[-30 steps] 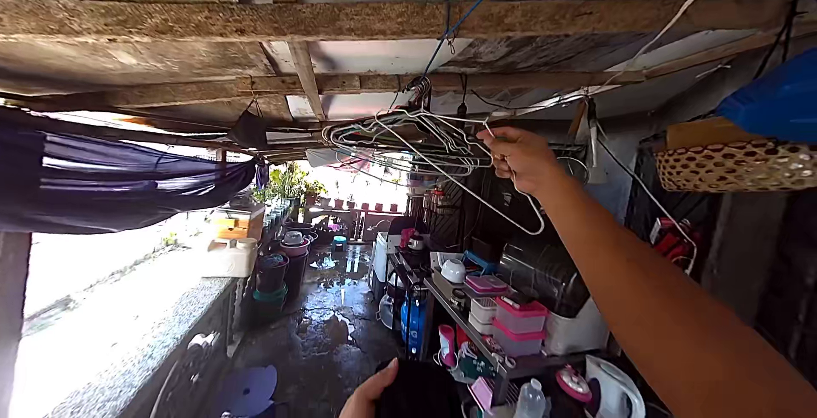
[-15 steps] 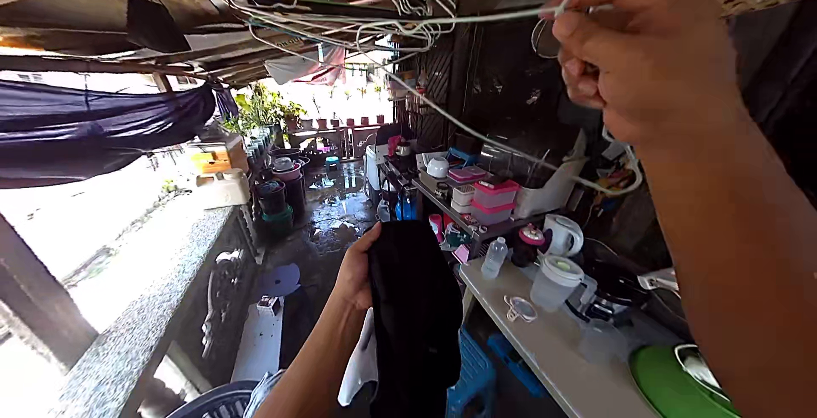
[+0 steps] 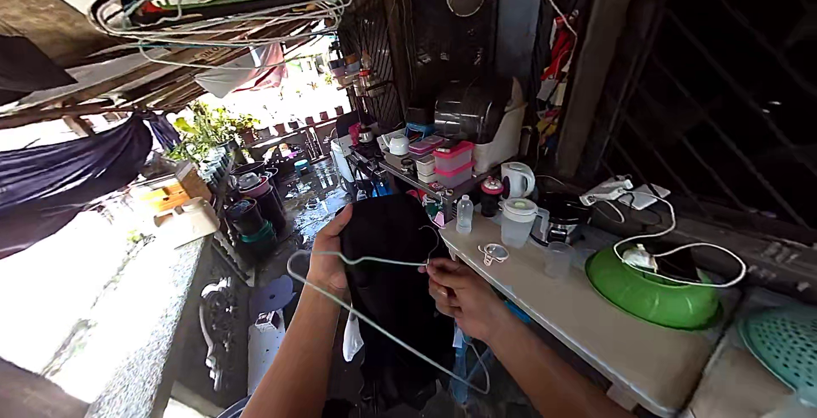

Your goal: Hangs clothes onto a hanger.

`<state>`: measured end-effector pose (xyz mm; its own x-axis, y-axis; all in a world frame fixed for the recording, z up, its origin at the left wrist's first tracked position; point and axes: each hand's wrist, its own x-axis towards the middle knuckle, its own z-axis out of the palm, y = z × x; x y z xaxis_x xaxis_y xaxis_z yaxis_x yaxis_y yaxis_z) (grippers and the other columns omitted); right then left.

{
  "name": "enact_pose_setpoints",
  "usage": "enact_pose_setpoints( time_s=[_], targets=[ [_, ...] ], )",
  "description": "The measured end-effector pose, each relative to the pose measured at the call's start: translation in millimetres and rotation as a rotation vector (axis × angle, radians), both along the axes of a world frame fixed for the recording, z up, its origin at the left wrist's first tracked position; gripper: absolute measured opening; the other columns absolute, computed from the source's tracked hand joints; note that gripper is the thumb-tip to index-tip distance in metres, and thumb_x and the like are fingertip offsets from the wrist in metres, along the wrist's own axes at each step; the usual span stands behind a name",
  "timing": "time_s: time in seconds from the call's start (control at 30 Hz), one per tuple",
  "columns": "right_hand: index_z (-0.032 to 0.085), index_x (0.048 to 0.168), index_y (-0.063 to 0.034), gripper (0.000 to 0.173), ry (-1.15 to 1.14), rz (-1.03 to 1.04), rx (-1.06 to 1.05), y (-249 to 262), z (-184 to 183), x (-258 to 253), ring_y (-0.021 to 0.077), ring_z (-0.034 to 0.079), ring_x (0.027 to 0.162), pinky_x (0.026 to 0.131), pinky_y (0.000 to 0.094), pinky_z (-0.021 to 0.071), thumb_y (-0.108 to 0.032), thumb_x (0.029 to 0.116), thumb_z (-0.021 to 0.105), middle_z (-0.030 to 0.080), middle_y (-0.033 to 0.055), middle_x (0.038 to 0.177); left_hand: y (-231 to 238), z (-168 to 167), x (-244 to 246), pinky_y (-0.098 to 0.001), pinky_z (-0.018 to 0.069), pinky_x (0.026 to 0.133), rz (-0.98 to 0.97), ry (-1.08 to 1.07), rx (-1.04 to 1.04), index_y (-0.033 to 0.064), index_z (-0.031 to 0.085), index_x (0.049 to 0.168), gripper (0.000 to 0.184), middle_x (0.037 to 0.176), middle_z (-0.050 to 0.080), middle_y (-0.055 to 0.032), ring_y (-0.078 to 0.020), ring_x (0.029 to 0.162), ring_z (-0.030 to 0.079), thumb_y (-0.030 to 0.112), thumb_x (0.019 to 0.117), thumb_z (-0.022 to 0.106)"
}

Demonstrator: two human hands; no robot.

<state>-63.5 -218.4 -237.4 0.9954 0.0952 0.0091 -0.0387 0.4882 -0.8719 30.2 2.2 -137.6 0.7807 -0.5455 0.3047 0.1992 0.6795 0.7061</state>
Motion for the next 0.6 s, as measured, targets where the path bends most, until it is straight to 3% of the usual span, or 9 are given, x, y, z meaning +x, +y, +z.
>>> enact_pose_setpoints(
  time_s=[0.2, 0.37, 0.5, 0.6],
  targets=[
    [0.066, 0.116, -0.0089, 0.018, -0.05, 0.089, 0.023, -22, 15, 0, 0.001, 0.037, 0.047, 0.042, 0.0162, 0.0303, -0.018, 0.1049, 0.056, 0.048, -0.005, 0.066, -2, -5, -5, -0.0377, 0.0644, 0.078, -0.094, -0.048, 0.069, 0.0085, 0.071, 0.117, 0.037, 0.102, 0.075, -0.0131, -0.0182, 0.091, 0.075, 0.037, 0.1062, 0.049],
    [0.066, 0.116, -0.0095, 0.017, -0.123, 0.236, 0.101, -19, 14, -1, 0.0004, 0.039, 0.047, 0.042, 0.0159, 0.0327, -0.018, 0.105, 0.056, 0.049, -0.0054, 0.067, 1, -12, -5, -0.0382, 0.0645, 0.08, -0.181, -0.066, 0.059, 0.0067, 0.072, 0.117, 0.035, 0.102, 0.075, -0.015, -0.0194, 0.091, 0.076, 0.035, 0.1031, 0.058],
    [0.068, 0.115, -0.0072, 0.018, -0.107, 0.096, 0.055, -10, 9, -1, 0.0013, 0.038, 0.047, 0.041, 0.0162, 0.0313, -0.017, 0.1034, 0.059, 0.048, -0.0044, 0.065, 8, -14, -7, -0.0375, 0.0648, 0.078, -0.136, -0.053, 0.061, 0.008, 0.073, 0.114, 0.032, 0.1, 0.076, -0.0143, -0.0187, 0.088, 0.076, 0.034, 0.1017, 0.059],
    [0.068, 0.114, -0.0074, 0.017, -0.092, 0.105, 0.031, -13, 0, 0, 0.0009, 0.038, 0.046, 0.041, 0.0162, 0.0313, -0.016, 0.1031, 0.059, 0.048, -0.0051, 0.064, 15, -15, -9, -0.0378, 0.0644, 0.08, -0.146, -0.062, 0.025, 0.0078, 0.073, 0.115, 0.032, 0.101, 0.076, -0.0138, -0.0184, 0.09, 0.076, 0.033, 0.101, 0.06]
  ],
)
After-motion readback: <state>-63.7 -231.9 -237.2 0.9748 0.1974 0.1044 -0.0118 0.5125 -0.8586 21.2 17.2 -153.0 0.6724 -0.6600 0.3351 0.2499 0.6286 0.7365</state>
